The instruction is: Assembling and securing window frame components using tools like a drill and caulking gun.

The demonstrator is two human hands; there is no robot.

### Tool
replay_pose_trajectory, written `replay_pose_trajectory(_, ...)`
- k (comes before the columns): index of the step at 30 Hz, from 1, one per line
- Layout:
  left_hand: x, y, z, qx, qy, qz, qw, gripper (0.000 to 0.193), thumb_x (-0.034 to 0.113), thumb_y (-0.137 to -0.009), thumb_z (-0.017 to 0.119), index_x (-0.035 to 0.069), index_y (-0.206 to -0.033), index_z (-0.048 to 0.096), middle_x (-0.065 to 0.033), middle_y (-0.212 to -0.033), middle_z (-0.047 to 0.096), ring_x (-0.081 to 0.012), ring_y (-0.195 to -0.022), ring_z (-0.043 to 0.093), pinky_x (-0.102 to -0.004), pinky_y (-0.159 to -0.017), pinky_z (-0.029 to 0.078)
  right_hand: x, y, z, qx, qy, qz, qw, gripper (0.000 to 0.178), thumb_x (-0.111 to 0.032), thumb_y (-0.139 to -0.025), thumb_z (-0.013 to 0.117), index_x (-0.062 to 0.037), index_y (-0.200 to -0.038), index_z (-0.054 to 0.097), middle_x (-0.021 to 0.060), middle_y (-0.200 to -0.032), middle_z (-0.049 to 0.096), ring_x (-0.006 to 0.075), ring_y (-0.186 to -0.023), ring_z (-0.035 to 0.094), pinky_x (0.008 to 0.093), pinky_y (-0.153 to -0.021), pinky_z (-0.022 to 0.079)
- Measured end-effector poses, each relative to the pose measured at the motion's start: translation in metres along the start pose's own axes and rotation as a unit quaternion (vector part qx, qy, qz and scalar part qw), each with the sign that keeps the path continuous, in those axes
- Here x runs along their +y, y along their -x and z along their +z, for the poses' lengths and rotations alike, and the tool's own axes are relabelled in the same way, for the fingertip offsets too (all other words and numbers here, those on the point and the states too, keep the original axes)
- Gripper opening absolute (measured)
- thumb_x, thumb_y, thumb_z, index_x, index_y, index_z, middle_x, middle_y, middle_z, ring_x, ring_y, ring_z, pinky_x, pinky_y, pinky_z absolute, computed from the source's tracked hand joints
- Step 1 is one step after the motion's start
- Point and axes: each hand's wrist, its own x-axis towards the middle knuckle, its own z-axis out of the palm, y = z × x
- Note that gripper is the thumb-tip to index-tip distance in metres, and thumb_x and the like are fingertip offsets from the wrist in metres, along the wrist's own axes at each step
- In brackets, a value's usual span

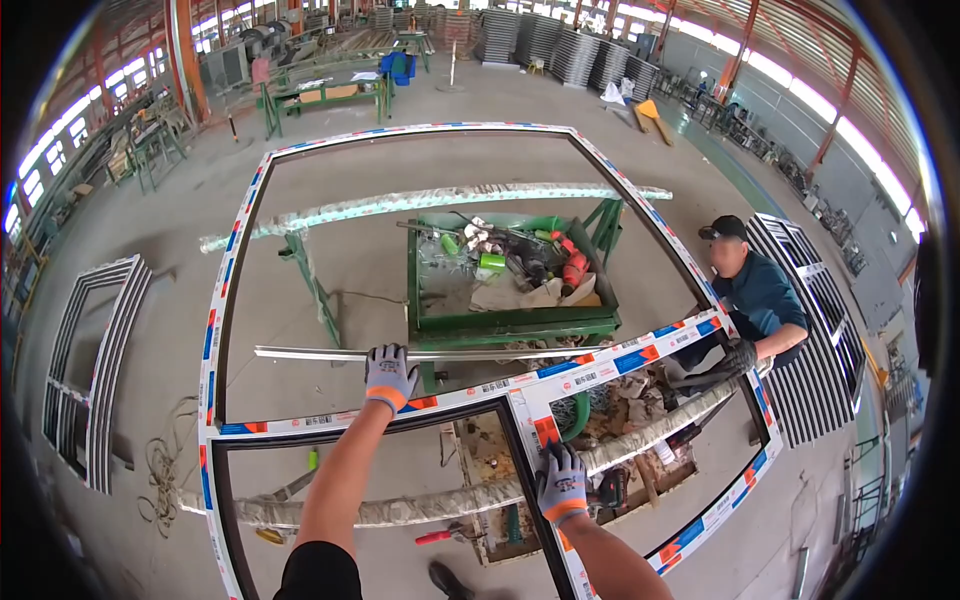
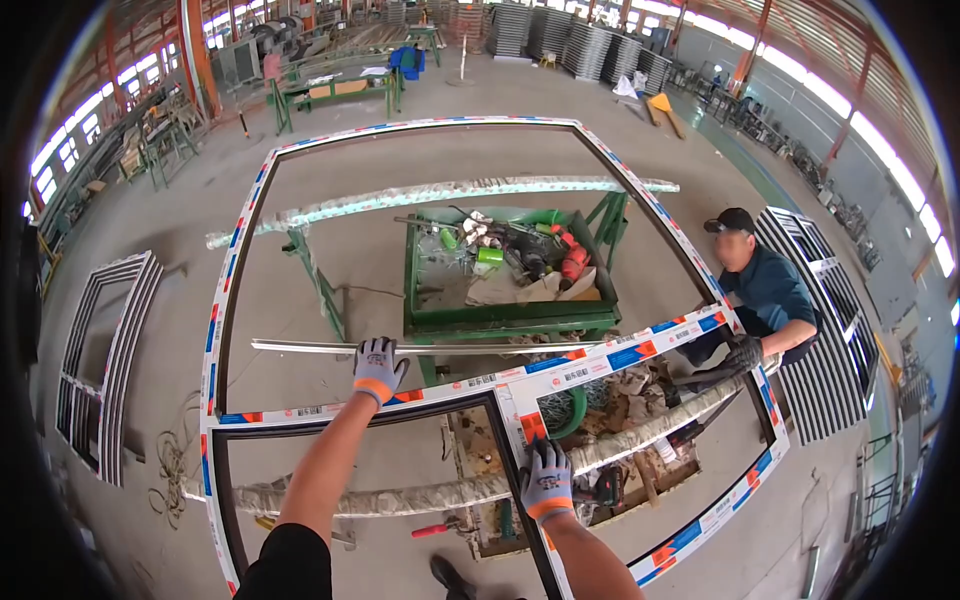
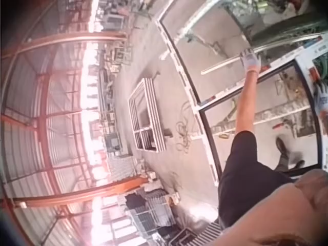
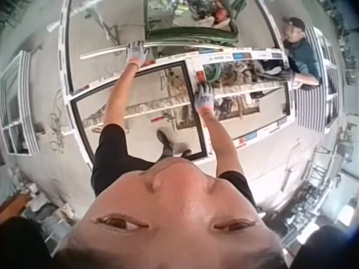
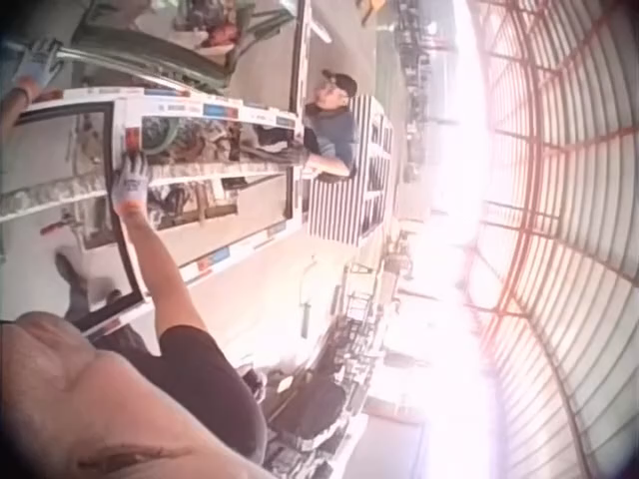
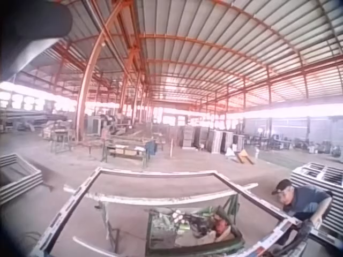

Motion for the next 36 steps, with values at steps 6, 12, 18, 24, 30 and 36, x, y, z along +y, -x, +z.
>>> replay_pose_trajectory(6, 0.007, -0.001, -0.017, -0.091, -0.051, 0.019, 0.994, 0.064, 0.052, -0.088, 0.052, 0.005, -0.131, 0.052, -0.0139, -0.125, 0.053, -0.0314, -0.119, 0.045, -0.0477, -0.107, 0.030, -0.003, 0.005, 0.000, -0.024, 0.032, 0.013, 0.999, 0.051, -0.022, -0.082, 0.060, 0.0041, -0.125, 0.053, 0.0234, -0.134, 0.046, 0.0434, -0.126, 0.040, 0.0528, -0.106, 0.033)
replay_pose_trajectory(12, -0.049, 0.003, 0.032, -0.300, 0.008, -0.001, 0.954, 0.068, 0.061, -0.089, 0.048, 0.006, -0.128, 0.054, -0.0183, -0.130, 0.057, -0.0344, -0.117, 0.055, -0.0418, -0.100, 0.043, -0.011, 0.003, 0.004, -0.034, 0.029, 0.006, 0.999, 0.050, -0.023, -0.083, 0.059, 0.0041, -0.124, 0.054, 0.0245, -0.134, 0.046, 0.0444, -0.125, 0.041, 0.0531, -0.105, 0.033)
replay_pose_trajectory(18, -0.023, -0.007, -0.002, -0.297, 0.019, 0.056, 0.953, 0.054, 0.055, -0.092, 0.049, 0.010, -0.119, 0.061, -0.0145, -0.121, 0.063, -0.0331, -0.112, 0.059, -0.0445, -0.091, 0.048, 0.006, 0.009, 0.002, -0.027, 0.045, 0.023, 0.998, 0.050, -0.025, -0.083, 0.059, 0.0033, -0.125, 0.054, 0.0239, -0.133, 0.047, 0.0435, -0.124, 0.042, 0.0526, -0.105, 0.033)
replay_pose_trajectory(24, -0.039, 0.033, -0.043, -0.255, 0.020, 0.026, 0.966, 0.055, 0.056, -0.093, 0.046, 0.011, -0.123, 0.058, -0.0142, -0.119, 0.064, -0.0321, -0.112, 0.060, -0.0436, -0.092, 0.047, -0.001, 0.007, 0.002, -0.034, 0.032, 0.022, 0.999, 0.050, -0.024, -0.083, 0.058, 0.0036, -0.124, 0.054, 0.0241, -0.133, 0.046, 0.0437, -0.124, 0.041, 0.0523, -0.105, 0.033)
replay_pose_trajectory(30, -0.047, 0.069, -0.043, -0.210, 0.092, -0.018, 0.973, 0.047, 0.051, -0.095, 0.045, 0.013, -0.122, 0.055, -0.0133, -0.117, 0.065, -0.0314, -0.110, 0.060, -0.0434, -0.090, 0.048, 0.003, 0.010, 0.003, -0.022, 0.034, 0.016, 0.999, 0.050, -0.023, -0.082, 0.058, 0.0047, -0.123, 0.053, 0.0240, -0.133, 0.046, 0.0444, -0.123, 0.041, 0.0527, -0.105, 0.032)
replay_pose_trajectory(36, -0.069, 0.079, -0.062, -0.192, 0.116, -0.026, 0.974, 0.049, 0.051, -0.095, 0.047, 0.012, -0.122, 0.056, -0.0149, -0.119, 0.064, -0.0341, -0.112, 0.058, -0.0437, -0.094, 0.046, -0.002, 0.008, 0.000, -0.003, 0.016, 0.004, 1.000, 0.049, -0.021, -0.082, 0.059, 0.0052, -0.122, 0.053, 0.0229, -0.132, 0.046, 0.0439, -0.122, 0.041, 0.0526, -0.104, 0.034)
